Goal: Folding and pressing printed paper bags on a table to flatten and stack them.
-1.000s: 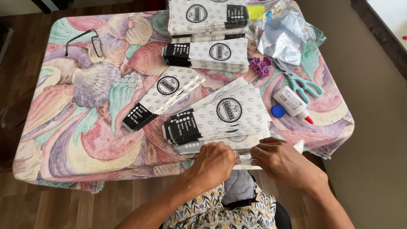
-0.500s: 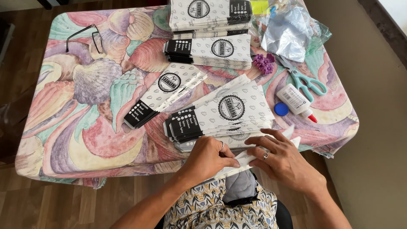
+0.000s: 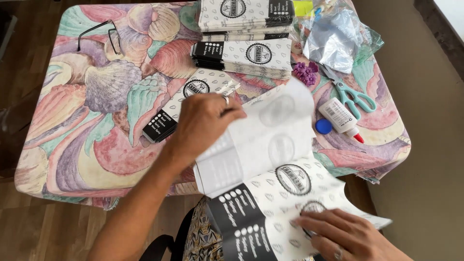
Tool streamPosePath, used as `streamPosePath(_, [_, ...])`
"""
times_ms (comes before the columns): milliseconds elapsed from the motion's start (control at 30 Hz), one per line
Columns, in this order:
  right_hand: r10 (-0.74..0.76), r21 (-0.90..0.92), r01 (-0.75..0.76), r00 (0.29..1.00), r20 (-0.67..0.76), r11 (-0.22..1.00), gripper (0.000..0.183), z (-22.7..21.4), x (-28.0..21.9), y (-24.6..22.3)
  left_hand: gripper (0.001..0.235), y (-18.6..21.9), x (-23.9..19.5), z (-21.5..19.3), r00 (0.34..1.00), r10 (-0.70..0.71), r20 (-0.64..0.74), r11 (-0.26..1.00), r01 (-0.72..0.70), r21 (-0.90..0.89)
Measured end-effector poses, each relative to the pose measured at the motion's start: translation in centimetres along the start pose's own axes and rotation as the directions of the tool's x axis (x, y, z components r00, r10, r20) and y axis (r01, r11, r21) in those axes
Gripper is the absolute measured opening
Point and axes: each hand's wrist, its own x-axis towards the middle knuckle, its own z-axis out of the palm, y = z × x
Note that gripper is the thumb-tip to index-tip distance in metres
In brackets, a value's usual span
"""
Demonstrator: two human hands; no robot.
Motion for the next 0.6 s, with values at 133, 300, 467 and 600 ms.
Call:
streamPosePath(133, [-0.089, -0.083, 0.087, 0.996, -0.017, 0.993, 0.024, -2.1, -1.9, 0.7, 0.01, -2.3, 0.0, 0.6, 0.985, 0.094, -0.147, 0.995, -0.095, 0.0])
streamPosePath(300, [0.337, -0.064, -0.371, 0.893, -0.298, 0.926, 0.027, -6.0, -1.5, 2.0, 0.01, -5.2, -2.5, 4.8, 0.955, 0.258, -0.145, 0.954, -0.228, 0.192])
streamPosePath(467, [0.392, -0.321, -0.645, 0.712, -0.583, 0.694, 0.004, -4.5, -5.3, 13.3, 0.012, -4.7, -4.2, 6.7, 0.946, 0.318, -0.061, 0.929, -0.298, 0.221])
streamPosePath(600, [0.233, -0.582, -0.697, 0.702, -0.673, 0.419, 0.009, -3.8, -5.3, 23.5, 0.04, -3.6, -5.6, 8.4, 0.967, 0.241, 0.083, 0.952, -0.252, 0.173])
